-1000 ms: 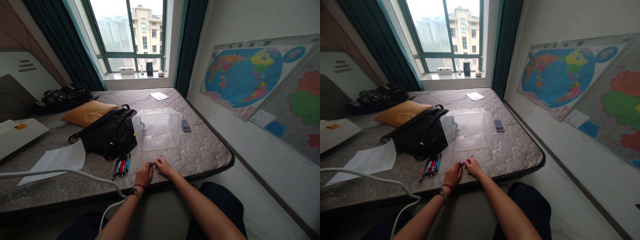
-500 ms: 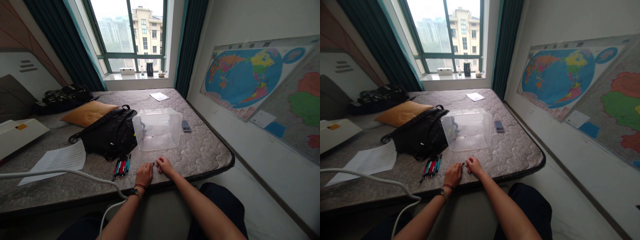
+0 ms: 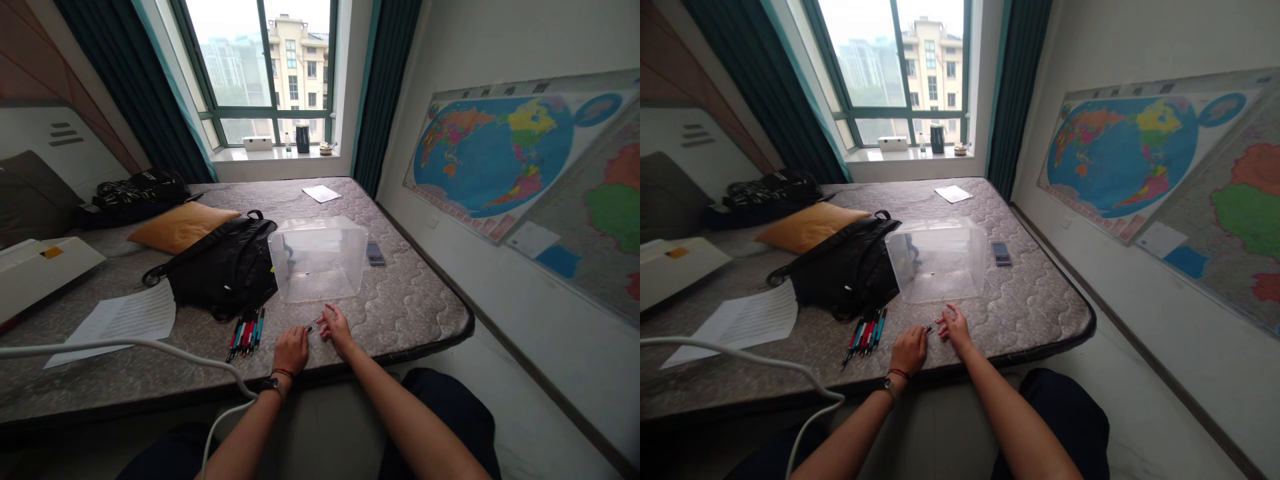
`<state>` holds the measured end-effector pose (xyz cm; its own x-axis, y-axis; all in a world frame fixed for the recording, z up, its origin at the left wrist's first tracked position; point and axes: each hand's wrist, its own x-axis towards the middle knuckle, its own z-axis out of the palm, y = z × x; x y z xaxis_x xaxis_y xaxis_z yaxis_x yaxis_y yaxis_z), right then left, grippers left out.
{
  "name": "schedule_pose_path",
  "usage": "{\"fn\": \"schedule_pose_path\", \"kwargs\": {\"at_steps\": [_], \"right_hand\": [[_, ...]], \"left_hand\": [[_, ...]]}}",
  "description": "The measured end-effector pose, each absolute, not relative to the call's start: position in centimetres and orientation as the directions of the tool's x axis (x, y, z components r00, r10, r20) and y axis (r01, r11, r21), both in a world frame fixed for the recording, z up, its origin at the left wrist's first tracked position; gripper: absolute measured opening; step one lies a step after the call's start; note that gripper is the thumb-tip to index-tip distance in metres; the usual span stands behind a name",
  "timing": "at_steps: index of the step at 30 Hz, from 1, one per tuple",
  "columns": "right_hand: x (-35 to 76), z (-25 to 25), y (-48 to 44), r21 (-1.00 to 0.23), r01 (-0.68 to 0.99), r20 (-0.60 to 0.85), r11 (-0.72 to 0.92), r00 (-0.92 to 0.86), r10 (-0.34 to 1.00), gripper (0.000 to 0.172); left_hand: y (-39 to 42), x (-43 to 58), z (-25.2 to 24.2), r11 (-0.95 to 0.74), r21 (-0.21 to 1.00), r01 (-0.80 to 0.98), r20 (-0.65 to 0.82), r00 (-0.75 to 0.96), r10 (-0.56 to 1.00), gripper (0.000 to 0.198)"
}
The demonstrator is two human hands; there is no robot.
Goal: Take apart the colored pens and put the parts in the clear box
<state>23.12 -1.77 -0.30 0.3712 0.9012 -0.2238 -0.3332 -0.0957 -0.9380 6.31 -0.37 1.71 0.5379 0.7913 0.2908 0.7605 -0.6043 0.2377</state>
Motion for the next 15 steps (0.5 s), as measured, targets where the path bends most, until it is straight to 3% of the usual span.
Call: {"fn": "schedule_pose_path", "kwargs": {"at_steps": [2, 4, 7, 11, 15], "right_hand": [[23.2, -0.3, -1.8, -0.924, -0.371, -0.232, -0.088, 0.363, 0.902, 0.058], [23.1, -0.2, -1.8, -0.939, -0.326, -0.226, -0.111, 0.339, 0.913, 0.051], [22.5, -0.3, -2.0, -0.982, -0.125, -0.174, -0.141, 0.315, 0.933, 0.041], [21.9, -0.3, -2.3, -0.971, 0.213, -0.048, -0.106, 0.265, 0.963, 0.041], [21.9, -0.4, -2.4, -0.936, 0.342, -0.011, -0.089, 0.225, 0.974, 0.044]], "left_hand": [[-0.4, 6.3, 1.7, -0.604, 0.24, 0.76, 0.292, 0.537, 0.791, 0.033], [-0.4, 6.3, 1.7, -0.603, 0.242, 0.76, 0.292, 0.536, 0.792, 0.033], [-0.3, 6.2, 1.6, -0.604, 0.254, 0.755, 0.29, 0.536, 0.793, 0.034], [-0.2, 6.1, 1.3, -0.607, 0.292, 0.739, 0.287, 0.538, 0.792, 0.032], [-0.2, 6.0, 1.1, -0.601, 0.326, 0.73, 0.28, 0.533, 0.798, 0.031]]}}
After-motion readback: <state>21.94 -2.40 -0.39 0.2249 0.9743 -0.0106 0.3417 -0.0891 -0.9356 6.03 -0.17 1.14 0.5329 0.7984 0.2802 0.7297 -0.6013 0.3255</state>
